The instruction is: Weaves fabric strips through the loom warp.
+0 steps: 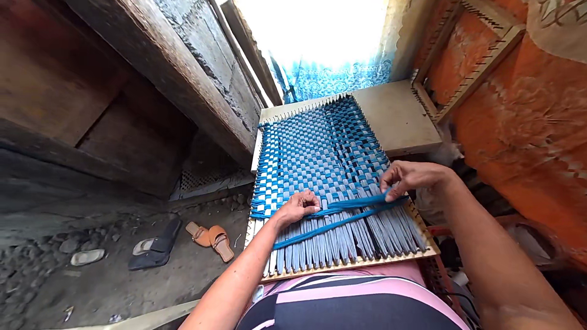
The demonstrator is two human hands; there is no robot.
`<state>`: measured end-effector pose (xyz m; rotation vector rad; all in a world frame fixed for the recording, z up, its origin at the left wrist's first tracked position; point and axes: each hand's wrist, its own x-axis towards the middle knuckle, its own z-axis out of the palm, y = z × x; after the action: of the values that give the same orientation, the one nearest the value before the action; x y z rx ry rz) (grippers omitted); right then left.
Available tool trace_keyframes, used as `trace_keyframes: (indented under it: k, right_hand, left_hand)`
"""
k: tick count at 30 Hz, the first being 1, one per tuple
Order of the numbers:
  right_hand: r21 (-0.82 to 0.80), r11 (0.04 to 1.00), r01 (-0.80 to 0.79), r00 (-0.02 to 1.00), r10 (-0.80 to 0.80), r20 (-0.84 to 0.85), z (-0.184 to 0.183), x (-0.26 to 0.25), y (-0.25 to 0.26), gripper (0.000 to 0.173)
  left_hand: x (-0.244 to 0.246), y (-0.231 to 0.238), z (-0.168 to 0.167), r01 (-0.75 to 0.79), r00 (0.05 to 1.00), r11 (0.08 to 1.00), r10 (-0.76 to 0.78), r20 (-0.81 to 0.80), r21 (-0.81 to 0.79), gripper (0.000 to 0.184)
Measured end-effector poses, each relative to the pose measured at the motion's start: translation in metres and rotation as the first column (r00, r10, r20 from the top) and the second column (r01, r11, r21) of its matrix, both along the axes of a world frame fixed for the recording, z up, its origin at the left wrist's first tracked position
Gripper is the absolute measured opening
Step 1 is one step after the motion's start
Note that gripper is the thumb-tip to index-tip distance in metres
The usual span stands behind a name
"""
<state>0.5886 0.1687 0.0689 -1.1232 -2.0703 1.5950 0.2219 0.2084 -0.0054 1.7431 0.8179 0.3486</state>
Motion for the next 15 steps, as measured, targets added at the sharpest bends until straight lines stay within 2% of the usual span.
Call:
trace_keyframes:
  k: [2, 3, 4, 5, 7, 9, 13, 15]
  right_hand:
    - [0.038, 0.992, -0.120, 0.973, 0.109, 0.205, 0.002, -0.004, -0.001, 0.008]
    - [0.089, 0.987, -0.135, 0.921, 0.092, 0.378, 0.004, -0.010, -0.002, 0.011]
    - [0.170, 0.975, -0.142, 0.831, 0.024, 0.556, 0.005, -0.019, -0.002, 0.016]
    - [0.257, 0.962, -0.095, 0.746, -0.102, 0.658, 0.006, -0.029, -0.003, 0.018]
    - [0.407, 0.913, -0.031, 0.603, -0.308, 0.736, 0.011, -0.050, -0.005, 0.017]
    - [0.491, 0.869, -0.056, 0.493, -0.404, 0.771, 0.014, -0.070, -0.004, 0.017]
    - [0.656, 0.753, -0.059, 0.534, -0.531, 0.658, 0.000, -0.074, 0.015, 0.027]
    - [0.667, 0.744, -0.021, 0.516, -0.564, 0.645, -0.005, -0.076, 0.025, 0.039]
  left_hand:
    - [-0.001, 0.001, 0.002, 0.084, 0.994, 0.996, -0.081, -0.075, 0.034, 0.010]
    - [0.001, 0.000, 0.003, 0.097, 0.989, 0.993, -0.089, -0.121, 0.061, 0.012]
    - [0.004, -0.001, 0.004, 0.099, 0.983, 0.990, -0.082, -0.164, 0.097, 0.014]
    - [0.007, -0.003, 0.005, 0.097, 0.977, 0.987, -0.070, -0.201, 0.131, 0.016]
    - [0.010, -0.005, 0.007, 0.083, 0.973, 0.982, -0.043, -0.229, 0.172, 0.017]
    - [0.008, -0.006, 0.008, 0.063, 0.974, 0.982, -0.022, -0.224, 0.180, 0.016]
    - [0.010, -0.010, 0.003, -0.029, 0.977, 0.956, 0.089, -0.195, 0.291, 0.024]
    - [0.014, -0.014, -0.004, -0.087, 0.969, 0.907, 0.173, -0.175, 0.412, 0.021]
